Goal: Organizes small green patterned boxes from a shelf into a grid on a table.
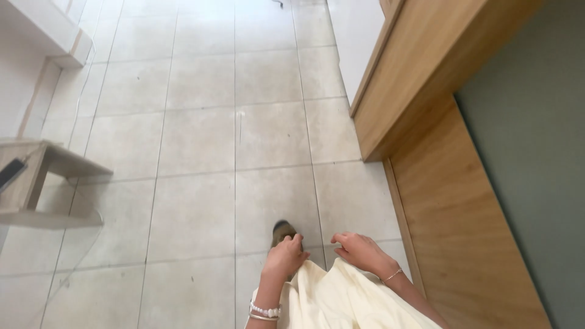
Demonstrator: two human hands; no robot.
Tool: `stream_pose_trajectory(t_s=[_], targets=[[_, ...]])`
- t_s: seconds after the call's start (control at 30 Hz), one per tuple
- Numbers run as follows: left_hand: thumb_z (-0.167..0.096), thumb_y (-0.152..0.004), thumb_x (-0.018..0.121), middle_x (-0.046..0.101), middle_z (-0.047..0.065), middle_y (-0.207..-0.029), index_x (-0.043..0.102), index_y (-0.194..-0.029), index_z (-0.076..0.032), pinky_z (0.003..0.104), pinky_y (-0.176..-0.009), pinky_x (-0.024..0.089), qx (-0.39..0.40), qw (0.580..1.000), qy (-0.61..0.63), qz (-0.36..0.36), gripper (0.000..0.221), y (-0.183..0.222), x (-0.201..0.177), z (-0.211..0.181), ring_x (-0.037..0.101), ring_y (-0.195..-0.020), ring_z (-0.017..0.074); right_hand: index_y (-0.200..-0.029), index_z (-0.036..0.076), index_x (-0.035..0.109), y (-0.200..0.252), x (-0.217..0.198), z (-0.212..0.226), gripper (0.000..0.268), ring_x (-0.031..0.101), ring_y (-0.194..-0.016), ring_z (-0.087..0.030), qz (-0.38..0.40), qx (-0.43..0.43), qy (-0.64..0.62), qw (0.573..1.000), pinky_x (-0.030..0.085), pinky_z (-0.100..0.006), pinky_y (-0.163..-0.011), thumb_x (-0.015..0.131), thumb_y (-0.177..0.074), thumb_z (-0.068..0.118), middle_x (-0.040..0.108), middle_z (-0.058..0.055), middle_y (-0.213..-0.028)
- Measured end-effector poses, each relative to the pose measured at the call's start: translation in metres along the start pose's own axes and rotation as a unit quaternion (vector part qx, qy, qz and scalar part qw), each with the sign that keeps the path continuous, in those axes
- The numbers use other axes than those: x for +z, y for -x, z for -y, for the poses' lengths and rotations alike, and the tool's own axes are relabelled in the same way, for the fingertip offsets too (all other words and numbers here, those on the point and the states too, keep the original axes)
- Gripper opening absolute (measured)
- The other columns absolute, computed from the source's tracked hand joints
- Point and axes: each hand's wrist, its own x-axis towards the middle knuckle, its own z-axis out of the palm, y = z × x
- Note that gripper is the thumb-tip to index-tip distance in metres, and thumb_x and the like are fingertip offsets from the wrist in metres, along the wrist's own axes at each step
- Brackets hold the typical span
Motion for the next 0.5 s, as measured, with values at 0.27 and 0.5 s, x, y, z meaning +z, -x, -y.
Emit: stream_pose_trajectory(t_s=[0.27, 0.5], targets=[[-0.036, -0.094, 0.07, 0.064, 0.016, -0.114, 0.054, -0.129, -0.01, 0.046, -0.085, 0.056, 0.094, 0.993, -0.067, -0.005, 0.046, -0.15, -0.166, 0.018, 0.066, -0.103, 0.0367, -0.121, 0.012, 0.067, -0.157, -0.102, 0.022, 0.03, 0.071, -0.094, -0.028, -0.054, 0.053, -0.028, 0.997, 0.056, -0.039, -0.086, 0.066, -0.094, 0.024, 0.075, -0.011, -0.101], [-0.036, -0.092, 0.072, 0.065, 0.016, -0.112, 0.053, -0.131, -0.012, 0.045, -0.085, 0.056, 0.124, 0.99, -0.062, -0.016, 0.05, -0.266, -0.239, -0.013, 0.066, -0.105, 0.0345, -0.118, 0.009, 0.068, -0.252, -0.176, 0.001, 0.029, 0.072, -0.088, -0.029, -0.079, 0.094, -0.091, 0.988, 0.056, -0.04, -0.08, 0.065, -0.093, 0.024, 0.075, -0.011, -0.091]])
